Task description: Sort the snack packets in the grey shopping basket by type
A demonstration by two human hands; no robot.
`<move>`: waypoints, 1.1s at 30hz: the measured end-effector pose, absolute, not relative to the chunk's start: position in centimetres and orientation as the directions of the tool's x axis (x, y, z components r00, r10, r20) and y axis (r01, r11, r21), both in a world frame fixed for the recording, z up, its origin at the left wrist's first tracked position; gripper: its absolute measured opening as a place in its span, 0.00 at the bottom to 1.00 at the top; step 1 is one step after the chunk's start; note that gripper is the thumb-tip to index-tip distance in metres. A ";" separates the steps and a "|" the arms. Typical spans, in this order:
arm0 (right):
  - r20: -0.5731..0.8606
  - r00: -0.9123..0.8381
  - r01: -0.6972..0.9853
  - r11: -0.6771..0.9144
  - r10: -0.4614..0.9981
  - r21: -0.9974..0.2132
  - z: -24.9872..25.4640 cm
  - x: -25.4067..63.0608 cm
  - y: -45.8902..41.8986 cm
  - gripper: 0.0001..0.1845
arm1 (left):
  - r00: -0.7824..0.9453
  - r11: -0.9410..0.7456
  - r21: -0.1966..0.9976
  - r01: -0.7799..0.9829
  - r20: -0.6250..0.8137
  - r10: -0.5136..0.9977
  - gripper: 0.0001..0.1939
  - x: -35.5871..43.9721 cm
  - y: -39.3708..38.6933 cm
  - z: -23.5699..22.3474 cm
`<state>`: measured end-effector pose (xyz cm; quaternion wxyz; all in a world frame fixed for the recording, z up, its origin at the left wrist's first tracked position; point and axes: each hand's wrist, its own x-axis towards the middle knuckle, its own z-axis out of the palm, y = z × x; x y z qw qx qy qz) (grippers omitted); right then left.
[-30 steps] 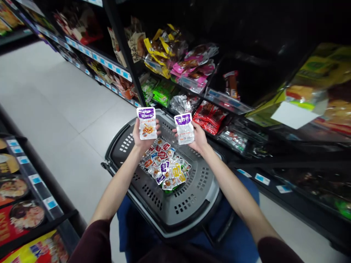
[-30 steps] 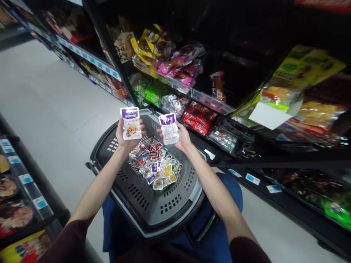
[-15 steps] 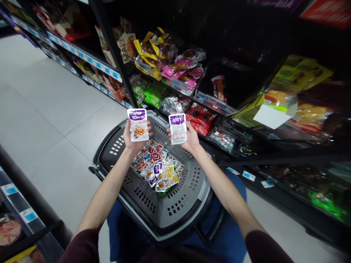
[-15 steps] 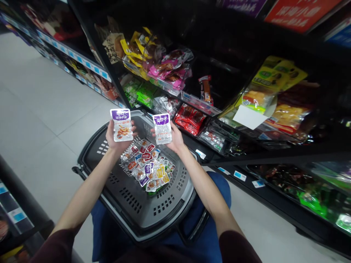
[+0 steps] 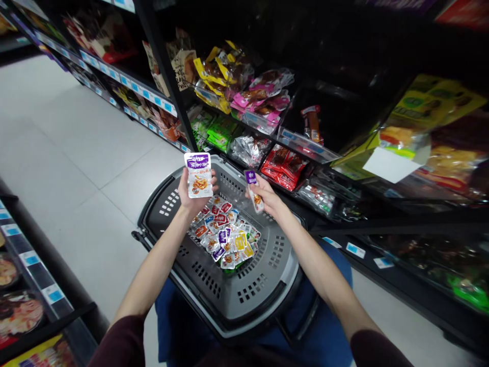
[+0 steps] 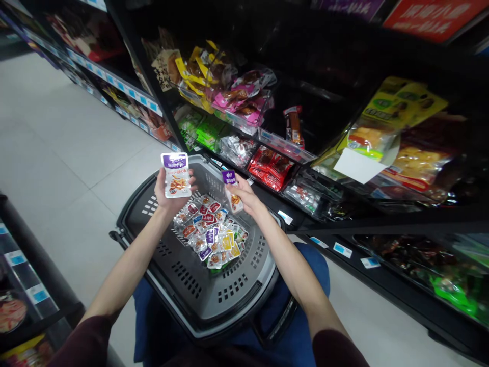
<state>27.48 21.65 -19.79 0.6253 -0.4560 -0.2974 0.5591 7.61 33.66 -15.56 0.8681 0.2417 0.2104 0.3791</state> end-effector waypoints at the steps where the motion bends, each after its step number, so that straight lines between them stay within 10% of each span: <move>1: -0.142 0.214 -0.435 -0.035 0.966 -0.900 -19.8 27.4 21.7 0.27 | 0.627 0.596 0.581 -0.554 -0.179 0.758 0.27 7.6 33.7 -15.6; 33: -0.171 0.184 -0.746 0.025 0.968 -0.665 -19.7 27.3 22.2 0.12 | 0.667 0.591 0.599 -0.540 -0.124 0.735 0.26 7.6 33.7 -16.1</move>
